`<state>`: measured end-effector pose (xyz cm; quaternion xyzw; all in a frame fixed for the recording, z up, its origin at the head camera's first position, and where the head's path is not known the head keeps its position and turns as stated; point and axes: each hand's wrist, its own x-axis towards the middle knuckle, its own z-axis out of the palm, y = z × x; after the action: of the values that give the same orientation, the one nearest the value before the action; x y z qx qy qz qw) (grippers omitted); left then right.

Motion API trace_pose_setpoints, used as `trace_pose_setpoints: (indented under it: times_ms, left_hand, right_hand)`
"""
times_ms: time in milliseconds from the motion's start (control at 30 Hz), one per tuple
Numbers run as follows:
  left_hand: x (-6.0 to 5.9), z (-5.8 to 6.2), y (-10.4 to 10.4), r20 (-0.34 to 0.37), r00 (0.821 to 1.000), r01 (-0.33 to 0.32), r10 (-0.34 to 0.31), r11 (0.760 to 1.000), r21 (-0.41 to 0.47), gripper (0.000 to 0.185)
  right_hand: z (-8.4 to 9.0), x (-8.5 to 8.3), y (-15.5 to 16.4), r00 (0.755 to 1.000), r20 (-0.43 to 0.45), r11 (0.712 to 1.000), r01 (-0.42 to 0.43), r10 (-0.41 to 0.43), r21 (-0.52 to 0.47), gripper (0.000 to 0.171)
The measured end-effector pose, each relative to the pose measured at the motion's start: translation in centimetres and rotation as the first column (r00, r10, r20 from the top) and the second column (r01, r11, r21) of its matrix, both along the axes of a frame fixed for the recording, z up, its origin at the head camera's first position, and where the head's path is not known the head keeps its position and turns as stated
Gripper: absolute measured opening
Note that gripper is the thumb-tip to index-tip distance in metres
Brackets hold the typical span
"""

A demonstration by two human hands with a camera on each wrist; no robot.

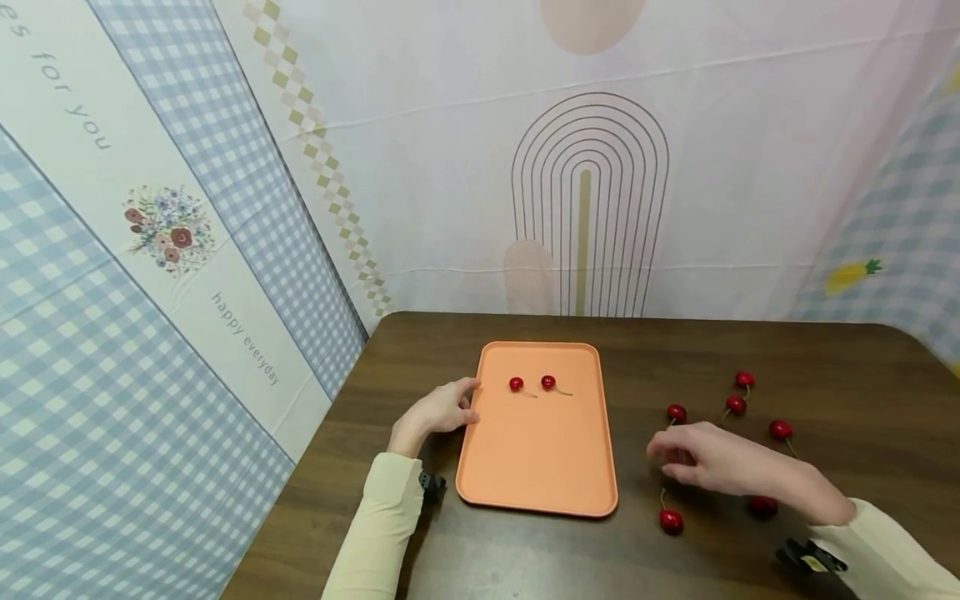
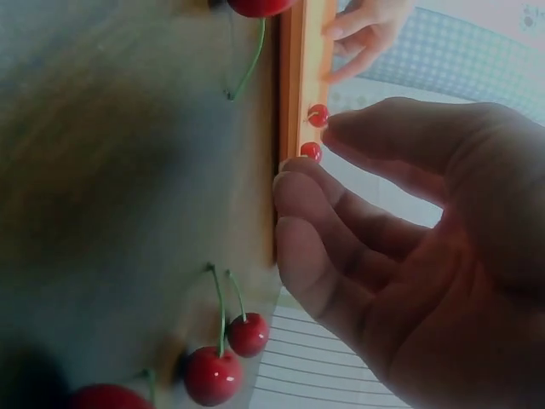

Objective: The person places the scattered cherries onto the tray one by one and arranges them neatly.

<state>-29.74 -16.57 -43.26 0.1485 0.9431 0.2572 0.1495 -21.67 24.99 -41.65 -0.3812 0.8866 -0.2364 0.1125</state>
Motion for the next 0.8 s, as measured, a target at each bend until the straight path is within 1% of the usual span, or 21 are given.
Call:
trace_pose_setpoints:
  times_ms: [133,267,367,467,633,800]
  left_hand:
    - [0.0,0.0,0.1,0.017,1.000,-0.009,0.009,1.000,0.003,0.060]
    - [0.1,0.1,0.0,0.014,1.000,-0.010,0.009,1.000,0.007,0.060]
    - [0.1,0.1,0.0,0.007,1.000,-0.008,0.008,1.000,0.004,0.060]
    - [0.1,0.1,0.1,0.005,1.000,-0.005,0.005,1.000,0.001,0.060]
    - [0.1,0.1,0.2,-0.001,1.000,0.008,-0.008,1.000,0.006,0.060]
    - [0.1,0.1,0.0,-0.006,1.000,0.009,-0.009,1.000,0.002,0.060]
  right_hand:
    - [-0.7,0.6,0.6,0.999,-0.003,0.999,-0.036,0.036,-0.030,0.017]
    - [-1.3,0.9,0.7,0.996,-0.012,0.995,-0.089,0.089,-0.048,0.015]
    - [-1.6,0.9,0.6,0.993,0.016,0.992,-0.115,0.116,-0.049,0.014]
    - [-1.7,0.9,0.5,0.991,0.054,0.991,-0.122,0.125,-0.048,0.014]
    - [-1.8,1.0,0.5,0.987,0.093,0.990,-0.130,0.134,-0.051,0.012]
    - [-2.0,1.1,0.4,0.983,0.088,0.986,-0.155,0.160,-0.063,0.012]
